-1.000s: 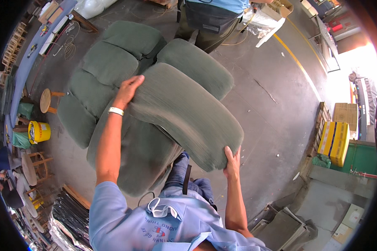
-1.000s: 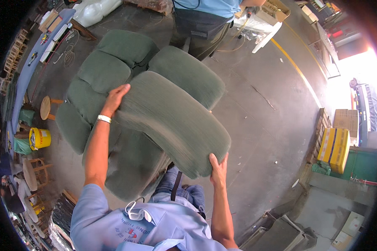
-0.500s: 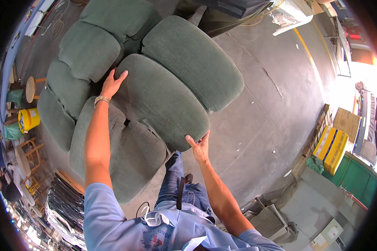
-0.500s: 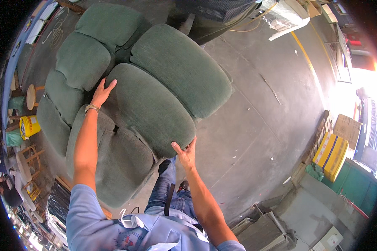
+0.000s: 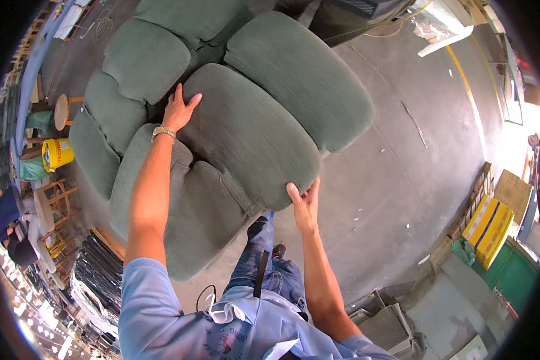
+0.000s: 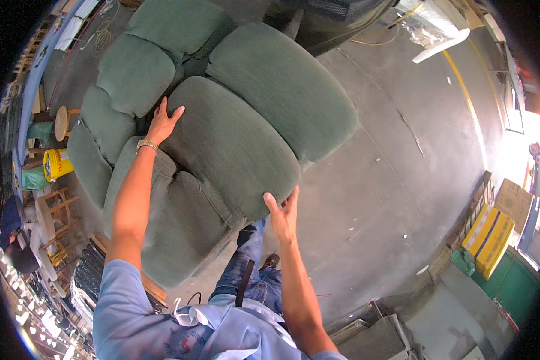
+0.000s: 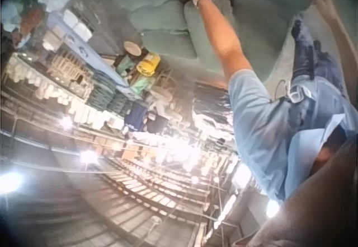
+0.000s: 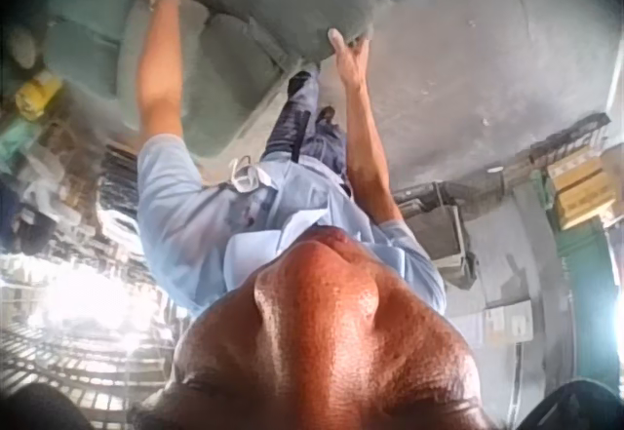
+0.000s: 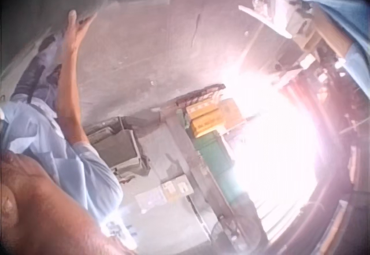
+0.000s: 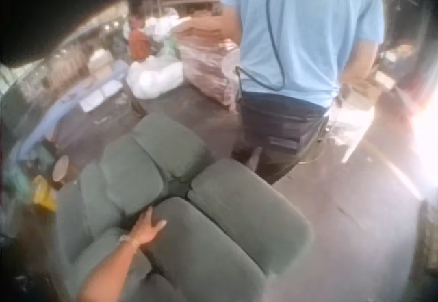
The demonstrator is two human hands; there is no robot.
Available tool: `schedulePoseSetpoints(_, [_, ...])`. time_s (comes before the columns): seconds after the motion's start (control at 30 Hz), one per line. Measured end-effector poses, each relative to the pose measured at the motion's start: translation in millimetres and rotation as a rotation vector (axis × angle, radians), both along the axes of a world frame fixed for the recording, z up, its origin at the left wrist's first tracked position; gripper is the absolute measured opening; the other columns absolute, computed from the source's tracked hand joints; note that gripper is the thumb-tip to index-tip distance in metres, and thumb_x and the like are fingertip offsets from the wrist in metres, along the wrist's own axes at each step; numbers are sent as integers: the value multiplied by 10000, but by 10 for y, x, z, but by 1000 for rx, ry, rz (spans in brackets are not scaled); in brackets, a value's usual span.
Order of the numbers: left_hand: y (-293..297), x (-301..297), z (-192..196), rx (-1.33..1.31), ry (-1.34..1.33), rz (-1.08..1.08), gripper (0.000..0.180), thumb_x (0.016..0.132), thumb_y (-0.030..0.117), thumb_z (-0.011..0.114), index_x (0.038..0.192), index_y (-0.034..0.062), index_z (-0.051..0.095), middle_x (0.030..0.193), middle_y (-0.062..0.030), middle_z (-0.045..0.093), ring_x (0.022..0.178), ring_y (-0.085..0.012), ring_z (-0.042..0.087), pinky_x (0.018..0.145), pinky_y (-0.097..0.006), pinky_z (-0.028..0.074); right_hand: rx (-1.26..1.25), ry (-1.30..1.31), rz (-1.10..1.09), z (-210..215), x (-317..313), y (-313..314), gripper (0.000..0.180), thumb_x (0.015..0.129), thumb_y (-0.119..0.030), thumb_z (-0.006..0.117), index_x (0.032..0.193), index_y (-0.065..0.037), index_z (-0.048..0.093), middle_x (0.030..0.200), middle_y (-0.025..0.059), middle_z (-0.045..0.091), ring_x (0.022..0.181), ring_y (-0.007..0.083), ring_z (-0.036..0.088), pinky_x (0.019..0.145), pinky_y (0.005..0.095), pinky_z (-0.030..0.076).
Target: The person uses a staple gun to attach fabric to a cushion, then trims excess fabric with a utility knife. They fold and stack the finished cushions on a nearby pallet.
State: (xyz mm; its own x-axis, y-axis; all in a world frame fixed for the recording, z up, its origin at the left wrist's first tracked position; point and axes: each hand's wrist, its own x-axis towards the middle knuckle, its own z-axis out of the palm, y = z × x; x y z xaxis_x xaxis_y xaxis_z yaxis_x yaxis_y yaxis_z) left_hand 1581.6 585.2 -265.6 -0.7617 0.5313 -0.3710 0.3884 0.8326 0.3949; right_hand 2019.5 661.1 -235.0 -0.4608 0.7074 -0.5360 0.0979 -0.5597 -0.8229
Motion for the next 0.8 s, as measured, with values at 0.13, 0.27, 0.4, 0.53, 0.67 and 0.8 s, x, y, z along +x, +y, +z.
schedulePoseSetpoints(0.13, [95,181,-75,-167,165,-2,952,972,693,497,1652,122,154,1635,-330,240,1443,-583,313,1197,-593,293,-171,-41,70,-82,62,59,969,906,-347,815,1613,-202,170,1486,161,474,1282,317,542,941,449,524])
schedulePoseSetpoints(0.27, [131,659,63,-176,279,-38,791,1019,541,498,1646,168,193,1680,-290,143,1512,-568,177,1194,-652,252,-214,-108,127,78,118,-107,963,953,-346,763,1617,-198,82,1489,182,464,1316,349,527,993,548,514])
schedulePoseSetpoints(0.4, [256,1692,305,-19,316,-300,792,960,501,595,1592,109,320,1651,-304,205,1502,-559,211,1179,-684,239,-201,-200,196,-35,425,-114,860,986,-359,716,1623,-162,172,1362,195,590,1159,325,643,934,494,557])
schedulePoseSetpoints(0.53, [294,2821,367,216,213,-463,797,927,517,645,1550,92,387,1615,-296,285,1492,-527,263,1155,-684,277,-39,-301,348,-89,1315,-312,650,1023,-327,664,1563,-107,375,1229,186,684,988,267,715,827,391,600])
schedulePoseSetpoints(0.67, [-127,3971,629,488,-49,-618,743,957,514,627,1546,110,421,1605,-255,362,1470,-433,372,1188,-573,317,-67,-399,359,-47,2424,-880,478,1044,-282,628,1462,-95,492,1191,171,701,913,242,729,742,362,615])
schedulePoseSetpoints(0.8, [-1014,5223,448,412,-404,-706,713,991,531,571,1556,122,428,1564,-224,453,1438,-379,445,1195,-491,350,-164,-505,244,-99,3464,-1704,446,1019,-247,667,1389,-35,538,1077,153,706,782,208,715,659,322,600])
